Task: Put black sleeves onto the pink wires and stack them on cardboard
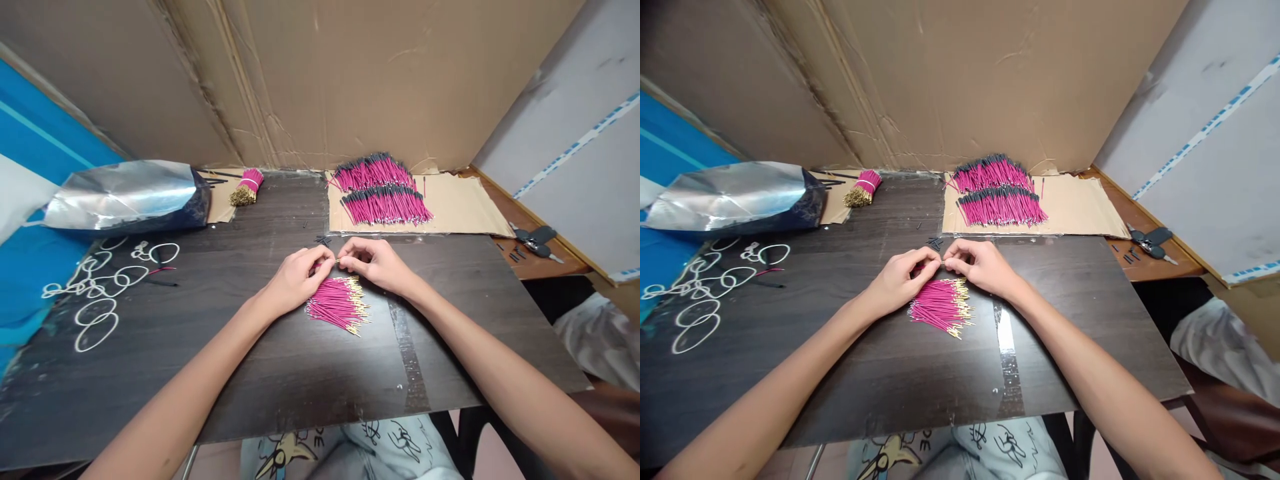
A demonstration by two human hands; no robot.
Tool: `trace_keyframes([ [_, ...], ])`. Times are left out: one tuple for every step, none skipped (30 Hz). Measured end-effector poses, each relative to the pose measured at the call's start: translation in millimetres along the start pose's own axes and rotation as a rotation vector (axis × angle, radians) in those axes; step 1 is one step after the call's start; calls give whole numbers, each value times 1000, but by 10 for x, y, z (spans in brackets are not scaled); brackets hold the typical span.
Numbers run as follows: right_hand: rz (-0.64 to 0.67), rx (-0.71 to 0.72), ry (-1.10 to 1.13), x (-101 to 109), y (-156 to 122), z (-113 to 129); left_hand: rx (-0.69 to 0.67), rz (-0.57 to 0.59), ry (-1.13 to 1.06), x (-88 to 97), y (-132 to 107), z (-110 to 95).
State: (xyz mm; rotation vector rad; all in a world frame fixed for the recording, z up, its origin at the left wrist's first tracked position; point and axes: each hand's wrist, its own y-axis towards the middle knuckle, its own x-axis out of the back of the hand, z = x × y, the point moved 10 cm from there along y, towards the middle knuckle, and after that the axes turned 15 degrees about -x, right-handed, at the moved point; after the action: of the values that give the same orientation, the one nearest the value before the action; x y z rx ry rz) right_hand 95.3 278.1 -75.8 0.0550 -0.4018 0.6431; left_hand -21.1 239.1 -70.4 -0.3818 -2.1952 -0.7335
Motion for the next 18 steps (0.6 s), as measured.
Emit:
trace_keyframes([
  [-4, 3, -10, 1, -3, 11, 1, -4, 5, 0, -1, 3],
  [-9, 7, -19, 2, -7, 21, 4, -10, 11, 1, -3, 8],
  [-17, 10, -29, 4, -12, 27, 7, -17, 16, 3, -4, 13],
  [-27, 15, -38, 4, -18, 29, 11, -24, 20, 8, -6, 18],
  [-38, 20, -44, 5, -25, 26, 16, -32, 23, 14, -9, 22],
  [-55, 27, -47, 10, -32, 22, 21, -40, 25, 23, -11, 26],
  [-83, 37, -50, 24, -40, 23, 26, -49, 27, 36, -15, 30],
  [-117, 48, -56, 45, -50, 33, 32, -62, 31, 55, -21, 34],
  [-159, 60, -63, 79, -64, 59, 40, -78, 37, 80, -29, 40],
  [-196, 73, -76, 115, -83, 110, 50, -98, 44, 111, -40, 50],
  [-209, 78, -84, 143, -107, 182, 62, -123, 54, 149, -53, 65],
  [-194, 78, -81, 162, -139, 280, 76, -149, 66, 189, -69, 83],
  [-129, 74, -64, 153, -185, 401, 89, -173, 77, 224, -83, 104],
  [-28, 58, -35, 126, -255, 535, 100, -195, 88, 258, -96, 125],
  [74, 53, -20, 103, -365, 694, 104, -210, 96, 284, -104, 144],
  [214, 61, -29, 46, -522, 862, 104, -227, 104, 312, -109, 160],
  [341, 89, -56, 3, -716, 1030, 99, -243, 111, 338, -110, 169],
  [409, 116, -104, 6, -908, 1166, 92, -254, 116, 360, -107, 173],
])
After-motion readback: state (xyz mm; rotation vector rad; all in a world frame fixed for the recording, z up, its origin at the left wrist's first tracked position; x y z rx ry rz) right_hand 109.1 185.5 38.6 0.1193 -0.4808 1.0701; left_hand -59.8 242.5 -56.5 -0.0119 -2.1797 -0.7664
